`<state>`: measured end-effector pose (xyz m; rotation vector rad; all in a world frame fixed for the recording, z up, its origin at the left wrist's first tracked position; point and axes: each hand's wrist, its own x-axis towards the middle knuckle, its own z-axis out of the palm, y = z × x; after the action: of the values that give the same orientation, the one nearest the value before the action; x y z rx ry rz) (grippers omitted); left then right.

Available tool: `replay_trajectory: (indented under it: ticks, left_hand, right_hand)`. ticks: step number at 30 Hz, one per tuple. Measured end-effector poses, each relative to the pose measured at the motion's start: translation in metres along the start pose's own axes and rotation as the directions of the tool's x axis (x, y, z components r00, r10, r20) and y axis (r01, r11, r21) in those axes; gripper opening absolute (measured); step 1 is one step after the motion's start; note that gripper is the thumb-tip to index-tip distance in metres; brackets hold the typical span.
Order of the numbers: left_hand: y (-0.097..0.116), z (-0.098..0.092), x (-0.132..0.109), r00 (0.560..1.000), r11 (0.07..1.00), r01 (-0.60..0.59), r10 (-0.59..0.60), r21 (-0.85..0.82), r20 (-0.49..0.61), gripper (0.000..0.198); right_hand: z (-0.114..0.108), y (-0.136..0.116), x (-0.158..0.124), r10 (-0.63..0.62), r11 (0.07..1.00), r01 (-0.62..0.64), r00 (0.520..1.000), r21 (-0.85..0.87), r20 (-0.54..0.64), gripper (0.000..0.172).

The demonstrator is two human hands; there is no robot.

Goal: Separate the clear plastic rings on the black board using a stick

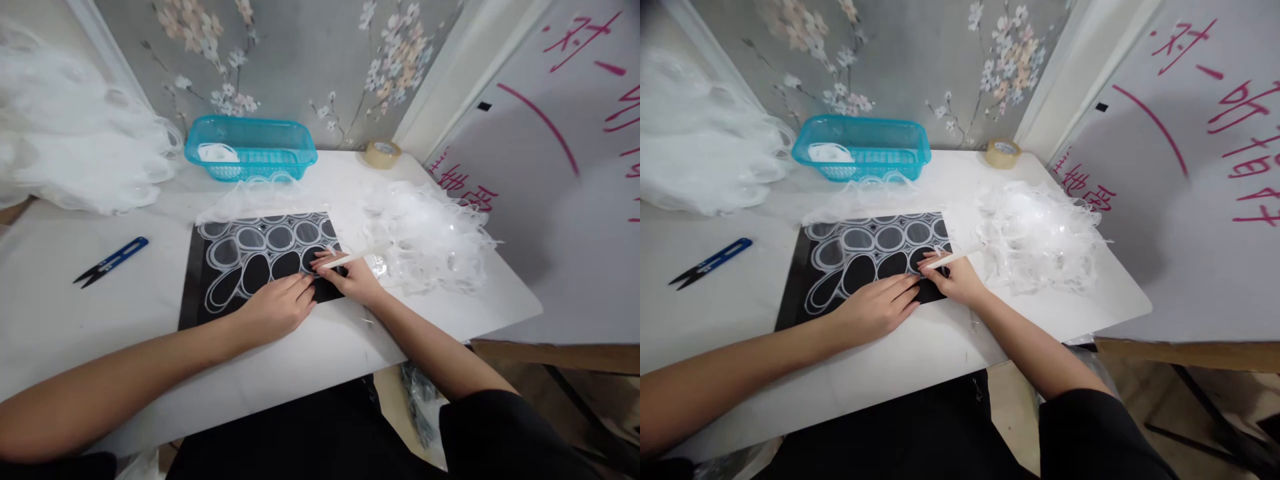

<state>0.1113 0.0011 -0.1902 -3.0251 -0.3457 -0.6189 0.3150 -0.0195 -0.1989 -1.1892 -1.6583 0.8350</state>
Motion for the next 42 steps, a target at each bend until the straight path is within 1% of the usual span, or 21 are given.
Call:
replay_trajectory:
  ticks: [5, 11, 16, 18, 20, 23, 25, 27, 28, 30, 31, 32, 34, 35, 36, 37, 38, 39, 40, 41, 42]
  left_hand:
    - [0.006, 0.001, -0.001, 0.999, 0.990, -0.035, 0.036, 0.140, -0.006, 0.030]
    - [0.005, 0.000, 0.001, 1.000, 0.997, 0.000, -0.002, 0.077, 0.028, 0.032]
    - [0.005, 0.003, -0.001, 0.999, 0.995, -0.009, 0.006, 0.101, 0.032, 0.032]
    - [0.005, 0.005, 0.000, 1.000, 0.996, 0.009, -0.011, 0.094, 0.018, 0.032]
    - [0.005, 0.005, 0.000, 0.999, 0.996, 0.046, -0.047, 0.073, 0.016, 0.033]
    - [0.005, 0.002, 0.002, 0.992, 0.993, 0.115, -0.116, 0.019, 0.054, 0.031]
    - [0.004, -0.001, 0.002, 0.985, 0.989, 0.149, -0.148, -0.013, 0.084, 0.030]
    - [0.003, -0.003, 0.002, 0.980, 0.984, 0.172, -0.167, -0.038, 0.104, 0.029]
    - [0.002, -0.003, 0.002, 0.978, 0.982, 0.180, -0.174, -0.050, 0.114, 0.028]
    - [0.001, -0.004, 0.000, 0.972, 0.977, 0.200, -0.189, -0.074, 0.140, 0.028]
    - [0.001, -0.004, -0.001, 0.969, 0.974, 0.208, -0.193, -0.088, 0.153, 0.028]
    - [0.001, -0.003, -0.003, 0.967, 0.971, 0.215, -0.197, -0.103, 0.163, 0.028]
    - [-0.001, -0.004, -0.005, 0.966, 0.966, 0.219, -0.194, -0.141, 0.170, 0.028]
    - [-0.002, -0.005, -0.006, 0.969, 0.962, 0.216, -0.190, -0.169, 0.160, 0.027]
    - [-0.003, -0.007, -0.005, 0.972, 0.955, 0.215, -0.190, -0.206, 0.136, 0.027]
    - [-0.004, -0.010, -0.004, 0.974, 0.943, 0.223, -0.206, -0.248, 0.094, 0.027]
    - [-0.006, -0.015, -0.002, 0.970, 0.925, 0.240, -0.243, -0.294, 0.029, 0.028]
    - [-0.008, -0.020, 0.001, 0.953, 0.902, 0.264, -0.300, -0.342, -0.054, 0.030]
    - [-0.011, -0.028, 0.004, 0.919, 0.872, 0.291, -0.370, -0.394, -0.139, 0.033]
    - [-0.013, -0.036, 0.007, 0.872, 0.837, 0.314, -0.441, -0.448, -0.213, 0.038]
    - [-0.016, -0.045, 0.011, 0.824, 0.804, 0.330, -0.501, -0.495, -0.265, 0.042]
  right_hand:
    - [-0.001, 0.000, 0.000, 0.000, 1.000, 0.000, 1.000, -0.001, -0.005, 0.014]
    - [0.000, 0.000, 0.000, -0.017, 0.999, 0.017, 1.000, -0.038, -0.001, 0.013]
    - [0.000, -0.001, -0.002, -0.071, 0.987, 0.072, 0.997, -0.140, 0.015, 0.016]
    - [-0.001, -0.003, -0.004, -0.116, 0.975, 0.122, 0.992, -0.183, 0.042, 0.016]
    - [-0.001, -0.004, -0.007, -0.200, 0.946, 0.217, 0.976, -0.243, 0.091, 0.018]
    - [0.004, -0.001, -0.012, -0.335, 0.836, 0.388, 0.921, -0.388, 0.199, 0.022]
    - [0.006, 0.005, -0.009, -0.359, 0.770, 0.426, 0.905, -0.476, 0.230, 0.024]
    - [0.000, 0.011, 0.003, -0.342, 0.744, 0.400, 0.916, -0.535, 0.210, 0.025]
    - [-0.007, 0.014, 0.013, -0.322, 0.753, 0.354, 0.933, -0.554, 0.159, 0.024]
    - [-0.031, 0.015, 0.041, -0.277, 0.788, 0.225, 0.961, -0.572, -0.003, 0.022]
    - [-0.045, 0.013, 0.056, -0.192, 0.846, 0.050, 0.958, -0.530, -0.215, 0.019]
    - [-0.059, 0.010, 0.070, -0.158, 0.862, -0.040, 0.926, -0.506, -0.342, 0.020]
    - [-0.078, 0.000, 0.088, -0.092, 0.897, -0.151, 0.855, -0.414, -0.511, 0.020]
    - [-0.082, -0.007, 0.091, -0.060, 0.914, -0.171, 0.839, -0.367, -0.541, 0.019]
    - [-0.080, -0.014, 0.089, -0.024, 0.932, -0.181, 0.834, -0.314, -0.551, 0.017]
    - [-0.074, -0.021, 0.083, 0.009, 0.947, -0.179, 0.844, -0.267, -0.536, 0.015]
    - [-0.064, -0.028, 0.074, 0.048, 0.965, -0.169, 0.865, -0.200, -0.499, 0.015]
    - [-0.052, -0.036, 0.063, 0.076, 0.977, -0.158, 0.881, -0.139, -0.468, 0.018]
    - [-0.039, -0.045, 0.052, 0.124, 0.988, -0.153, 0.900, -0.036, -0.419, 0.022]
    - [-0.027, -0.053, 0.042, 0.271, 0.943, -0.197, 0.923, 0.269, -0.273, 0.019]
    - [-0.017, -0.063, 0.034, 0.371, 0.825, -0.264, 0.920, 0.499, -0.127, 0.017]
